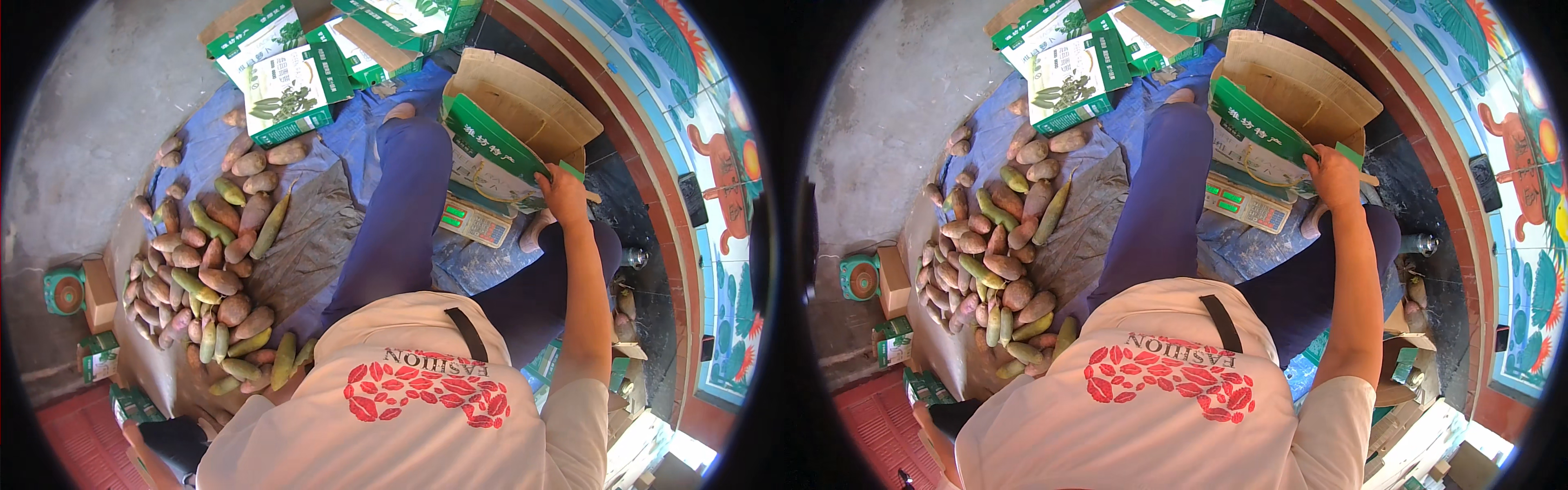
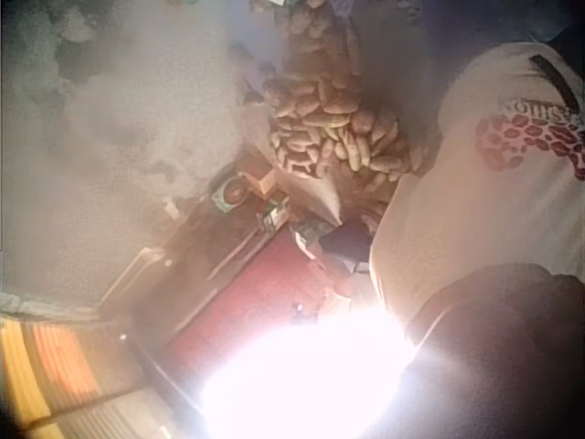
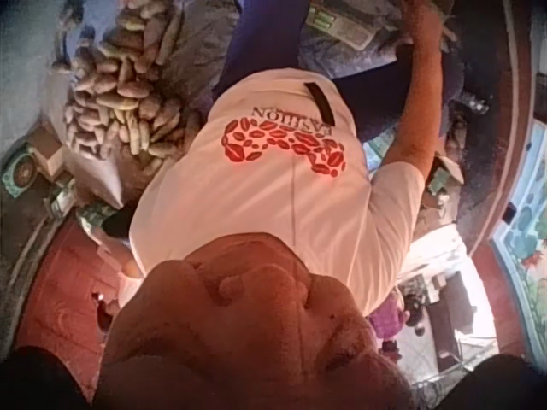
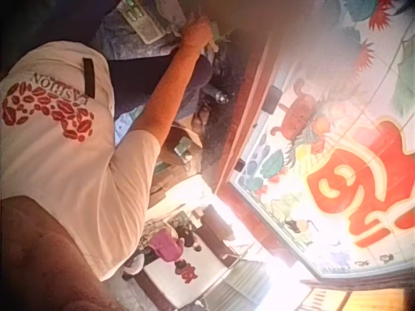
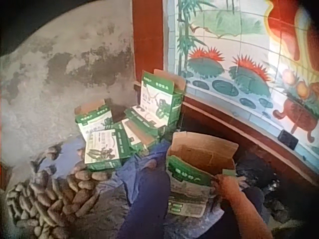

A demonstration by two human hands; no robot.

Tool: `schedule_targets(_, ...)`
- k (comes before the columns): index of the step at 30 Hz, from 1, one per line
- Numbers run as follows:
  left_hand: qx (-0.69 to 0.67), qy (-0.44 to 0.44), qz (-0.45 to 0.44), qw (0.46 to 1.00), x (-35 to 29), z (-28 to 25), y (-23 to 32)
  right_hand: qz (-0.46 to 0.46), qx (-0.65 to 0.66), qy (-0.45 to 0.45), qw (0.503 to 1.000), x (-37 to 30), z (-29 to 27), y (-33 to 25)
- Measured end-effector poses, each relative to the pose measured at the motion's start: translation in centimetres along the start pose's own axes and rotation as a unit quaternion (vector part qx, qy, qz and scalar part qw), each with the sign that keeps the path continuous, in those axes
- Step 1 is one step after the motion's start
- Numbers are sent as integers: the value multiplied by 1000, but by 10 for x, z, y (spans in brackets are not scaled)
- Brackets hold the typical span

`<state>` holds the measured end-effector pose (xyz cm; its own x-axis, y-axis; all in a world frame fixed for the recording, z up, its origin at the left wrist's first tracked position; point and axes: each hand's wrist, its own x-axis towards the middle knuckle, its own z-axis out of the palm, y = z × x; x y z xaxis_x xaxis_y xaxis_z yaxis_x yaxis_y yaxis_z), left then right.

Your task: Picking up products from a pile on the floor, weighing them on a scale, and placing them into cardboard boxes.

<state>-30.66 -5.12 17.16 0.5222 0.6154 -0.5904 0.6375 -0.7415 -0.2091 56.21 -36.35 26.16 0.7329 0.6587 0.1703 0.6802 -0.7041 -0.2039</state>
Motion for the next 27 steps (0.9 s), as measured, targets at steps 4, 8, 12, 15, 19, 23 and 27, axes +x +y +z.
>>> schedule_targets(4,19,70,-31,997,-62,15,-99,-2,-10,-3,1000,1,0,-3)
schedule_targets(8,-134,87,39,986,-52,83,-107,11,-16,-13,1000,-2,7,6)
schedule_targets(12,-85,52,230,968,-21,140,-60,0,-34,-4,999,-1,2,1)
schedule_targets(15,-91,28,210,973,-4,116,-5,0,-34,-8,999,1,7,6)
schedule_targets(19,-104,-15,182,978,49,70,79,-1,-26,-8,1000,2,7,5)
schedule_targets(23,-117,-55,149,980,107,7,171,-12,-14,5,1000,1,5,3)
schedule_targets(27,-125,-96,114,981,162,-47,239,-16,-13,10,1000,-1,3,0)
